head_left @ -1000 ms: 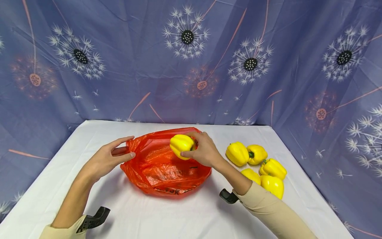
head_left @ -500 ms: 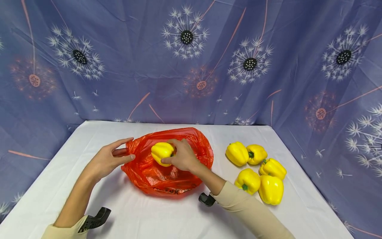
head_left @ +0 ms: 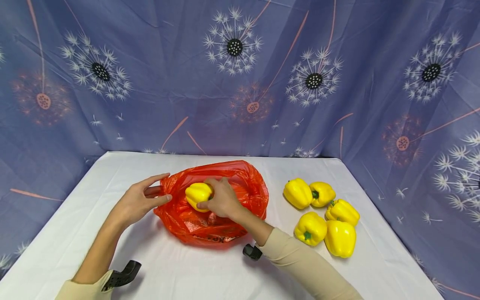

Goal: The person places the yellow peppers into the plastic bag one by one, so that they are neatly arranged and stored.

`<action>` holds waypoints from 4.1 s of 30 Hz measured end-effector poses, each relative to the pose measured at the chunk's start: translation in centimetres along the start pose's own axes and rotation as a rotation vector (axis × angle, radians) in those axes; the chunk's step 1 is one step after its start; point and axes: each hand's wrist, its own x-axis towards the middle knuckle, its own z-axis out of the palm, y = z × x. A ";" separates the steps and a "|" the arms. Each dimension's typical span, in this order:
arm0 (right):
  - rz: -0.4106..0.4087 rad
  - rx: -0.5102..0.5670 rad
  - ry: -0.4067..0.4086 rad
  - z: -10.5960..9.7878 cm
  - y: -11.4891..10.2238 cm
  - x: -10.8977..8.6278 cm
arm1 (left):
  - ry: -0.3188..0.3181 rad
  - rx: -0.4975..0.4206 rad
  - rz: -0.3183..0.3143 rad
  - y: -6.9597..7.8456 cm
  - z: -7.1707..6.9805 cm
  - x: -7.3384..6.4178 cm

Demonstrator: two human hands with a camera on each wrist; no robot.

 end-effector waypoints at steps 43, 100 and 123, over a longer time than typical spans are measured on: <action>-0.044 -0.125 -0.018 0.9 0.2 -0.1 | 0.184 0.256 0.095 -0.1 0.7 -0.1; -0.097 -0.224 -0.051 -3.6 0.3 -2.3 | -0.100 0.634 0.051 -2.1 6.4 -2.4; -0.034 -0.215 0.172 -15.9 8.3 -9.2 | -0.118 0.621 -0.014 -2.1 6.4 -1.9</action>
